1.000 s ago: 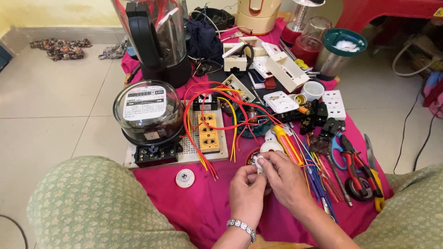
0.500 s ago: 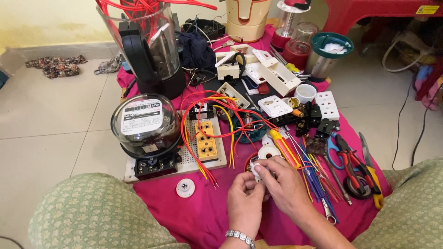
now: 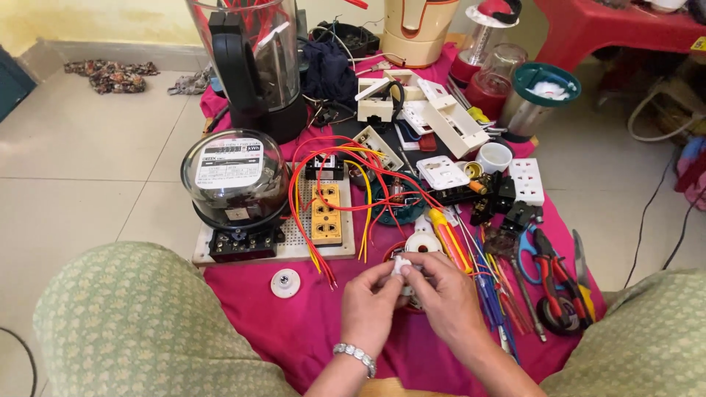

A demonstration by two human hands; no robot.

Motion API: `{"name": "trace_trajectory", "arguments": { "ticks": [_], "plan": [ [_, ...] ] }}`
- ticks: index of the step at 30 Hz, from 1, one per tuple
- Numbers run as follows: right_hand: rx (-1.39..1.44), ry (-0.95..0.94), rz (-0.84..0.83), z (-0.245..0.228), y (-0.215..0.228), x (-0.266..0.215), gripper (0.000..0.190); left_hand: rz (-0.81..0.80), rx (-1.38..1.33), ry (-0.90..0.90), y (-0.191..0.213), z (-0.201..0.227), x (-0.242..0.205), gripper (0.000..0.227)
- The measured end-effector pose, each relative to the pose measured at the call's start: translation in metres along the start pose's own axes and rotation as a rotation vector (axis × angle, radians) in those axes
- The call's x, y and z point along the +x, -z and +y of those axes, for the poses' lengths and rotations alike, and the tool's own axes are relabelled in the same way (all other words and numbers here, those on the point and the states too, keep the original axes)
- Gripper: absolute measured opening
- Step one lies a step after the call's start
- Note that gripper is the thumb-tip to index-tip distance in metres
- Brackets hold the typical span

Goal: The person assembles small internal components into a plastic electrical housing on a floor-based workspace.

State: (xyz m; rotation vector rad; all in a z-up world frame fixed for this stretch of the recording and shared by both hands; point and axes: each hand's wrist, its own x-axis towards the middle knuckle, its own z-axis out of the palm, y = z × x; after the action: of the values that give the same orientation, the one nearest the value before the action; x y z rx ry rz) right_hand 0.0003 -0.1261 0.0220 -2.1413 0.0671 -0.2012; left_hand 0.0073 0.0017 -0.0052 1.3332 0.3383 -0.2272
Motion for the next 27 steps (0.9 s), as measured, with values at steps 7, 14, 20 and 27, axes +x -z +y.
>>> {"name": "trace_trajectory", "arguments": {
  "ticks": [7, 14, 20, 27],
  "plan": [
    [-0.062, 0.068, -0.084, 0.001, 0.009, 0.005, 0.029, -0.004, -0.051, 0.083, 0.003, 0.015, 0.001, 0.033],
    [-0.094, 0.098, -0.073, 0.006, 0.017, -0.002, 0.023, -0.087, 0.03, 0.134, 0.003, 0.025, -0.005, 0.03],
    [0.03, -0.114, -0.045, 0.013, 0.022, 0.005, 0.026, -0.173, 0.068, 0.143, 0.004, 0.012, 0.003, 0.035],
    [0.121, -0.113, 0.023, 0.023, 0.025, 0.003, 0.024, -0.103, -0.049, 0.265, -0.004, 0.019, -0.004, 0.04]
  ]
}}
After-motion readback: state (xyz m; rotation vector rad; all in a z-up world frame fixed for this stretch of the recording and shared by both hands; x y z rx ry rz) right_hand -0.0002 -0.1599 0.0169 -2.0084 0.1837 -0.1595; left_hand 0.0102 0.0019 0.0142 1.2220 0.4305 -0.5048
